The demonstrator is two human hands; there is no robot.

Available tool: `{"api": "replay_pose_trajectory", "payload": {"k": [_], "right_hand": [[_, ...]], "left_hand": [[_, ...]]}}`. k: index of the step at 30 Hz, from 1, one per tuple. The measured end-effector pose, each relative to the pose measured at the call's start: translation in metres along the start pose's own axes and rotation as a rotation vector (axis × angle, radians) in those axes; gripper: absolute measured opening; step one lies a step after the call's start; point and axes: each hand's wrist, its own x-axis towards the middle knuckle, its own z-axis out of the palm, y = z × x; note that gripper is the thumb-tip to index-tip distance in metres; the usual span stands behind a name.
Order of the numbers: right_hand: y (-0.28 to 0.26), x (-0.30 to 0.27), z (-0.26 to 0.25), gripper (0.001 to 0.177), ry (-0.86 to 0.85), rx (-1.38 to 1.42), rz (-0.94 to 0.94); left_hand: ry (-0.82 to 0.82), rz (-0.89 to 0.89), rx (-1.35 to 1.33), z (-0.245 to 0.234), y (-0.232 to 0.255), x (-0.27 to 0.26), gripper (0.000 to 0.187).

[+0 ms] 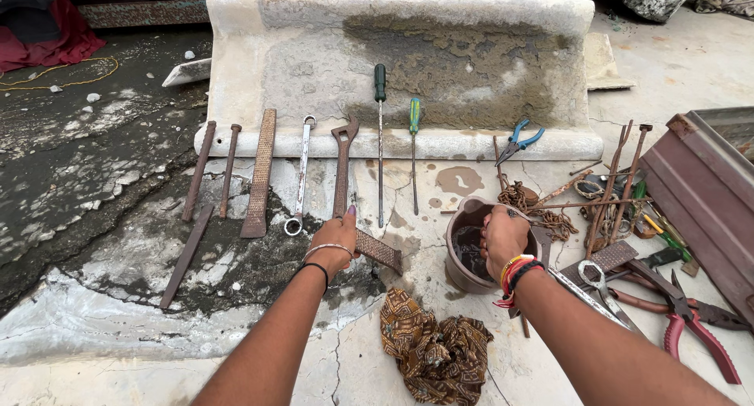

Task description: The person cleans various rusty metal tools and mechanical parts by hand using a dark liquid in a pitcher, a screwdriver to probe crevices, and a cloth.

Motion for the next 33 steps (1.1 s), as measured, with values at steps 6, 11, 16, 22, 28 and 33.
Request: {"api": "replay_pose_trajectory", "payload": {"k": [6,11,16,22,28,33], "right_hand": [[-0.030,-0.024,0.034,0.050,-0.247,-0.163,-0.596],[0.011,-0.046,0.089,0.066,-0.416,-0.334,-0.652],[0.019,-0.082,0.110,0.038,-0.353,-0.285,-0.396],[0.049,-0.143,0.100,0.047,-0.521,-0.414,-1.127],[0.062,-0.123,0.094,0.045,-0.551,-0.635,-1.138],[0.078,-0.079,0.085,0.039,-0.376,-0.757,-0.801]], "left_hand": [[-0.067,-0.052,-0.182,-0.001,-0.008,0.004,0.073],[-0.113,-0.118,-0.428,0.004,-0.017,0.016,0.068],[-0.146,-0.143,-0.544,0.001,-0.029,0.016,0.063],[-0.139,-0.196,-0.645,-0.005,-0.031,0.021,0.060],[-0.101,-0.089,-0.710,0.004,-0.050,0.043,0.045],[-0.122,-0.143,-0.836,0.008,-0.064,0.048,0.047]]}}
